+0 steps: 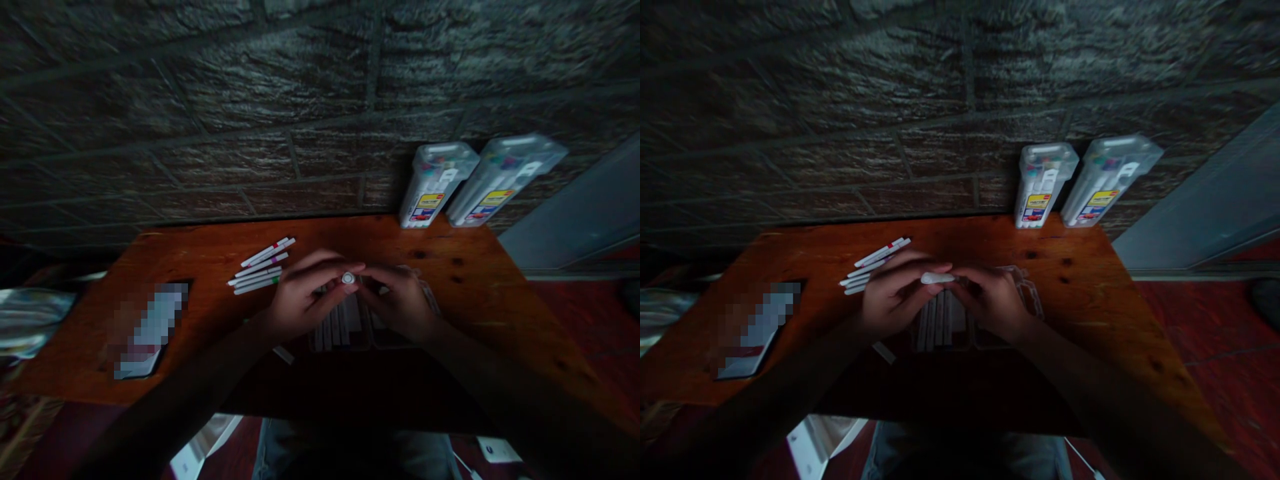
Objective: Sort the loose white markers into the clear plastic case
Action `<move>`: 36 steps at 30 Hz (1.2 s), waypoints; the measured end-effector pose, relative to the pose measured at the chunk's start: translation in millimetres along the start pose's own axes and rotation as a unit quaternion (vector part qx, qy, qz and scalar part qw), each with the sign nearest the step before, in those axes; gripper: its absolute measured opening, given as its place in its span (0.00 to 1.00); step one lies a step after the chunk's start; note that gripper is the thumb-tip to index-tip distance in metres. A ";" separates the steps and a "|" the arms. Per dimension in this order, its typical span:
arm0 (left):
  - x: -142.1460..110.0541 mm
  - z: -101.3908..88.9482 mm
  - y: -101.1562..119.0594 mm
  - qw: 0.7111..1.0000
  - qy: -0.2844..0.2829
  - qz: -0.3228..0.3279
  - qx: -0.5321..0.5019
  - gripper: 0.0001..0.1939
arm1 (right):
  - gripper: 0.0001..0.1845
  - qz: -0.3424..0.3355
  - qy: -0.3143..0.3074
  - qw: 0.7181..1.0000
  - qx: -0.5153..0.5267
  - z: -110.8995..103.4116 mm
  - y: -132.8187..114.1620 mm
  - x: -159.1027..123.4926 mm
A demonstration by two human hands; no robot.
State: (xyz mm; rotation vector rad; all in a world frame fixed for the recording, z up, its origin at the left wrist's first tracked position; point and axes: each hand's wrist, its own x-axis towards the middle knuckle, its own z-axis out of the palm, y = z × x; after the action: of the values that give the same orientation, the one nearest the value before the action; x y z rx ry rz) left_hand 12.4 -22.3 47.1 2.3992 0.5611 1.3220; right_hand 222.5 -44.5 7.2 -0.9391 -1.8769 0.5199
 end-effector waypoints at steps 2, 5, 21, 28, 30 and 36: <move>-0.2 2.3 1.1 1.000 0.006 0.021 -0.001 0.17 | 0.07 -0.013 0.005 1.000 -0.003 -1.1 0.3 0.5; -3.1 6.6 1.6 0.999 0.021 0.029 -0.003 0.19 | 0.07 -0.037 0.003 0.999 0.002 -1.5 0.4 0.3; -16.5 9.2 -3.8 0.998 0.042 0.038 0.005 0.17 | 0.14 -0.051 -0.016 0.998 -0.032 -4.2 -5.2 0.8; -20.5 7.3 -2.2 1.000 0.016 0.026 0.004 0.20 | 0.15 -0.064 -0.010 0.997 -0.037 -3.4 -5.1 1.4; -20.9 7.4 -2.5 1.000 0.016 0.027 0.002 0.20 | 0.14 -0.065 -0.010 0.997 -0.041 -3.5 -4.8 1.3; -22.7 10.1 -3.1 0.999 0.012 0.030 0.001 0.21 | 0.14 -0.052 -0.024 0.998 -0.031 -2.8 -2.3 -1.0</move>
State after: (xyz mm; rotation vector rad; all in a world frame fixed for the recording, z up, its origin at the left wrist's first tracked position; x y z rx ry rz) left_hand 9.4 -31.9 24.1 2.4227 0.5023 1.3773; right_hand 224.3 -46.8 9.6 -0.8696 -1.9833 0.4269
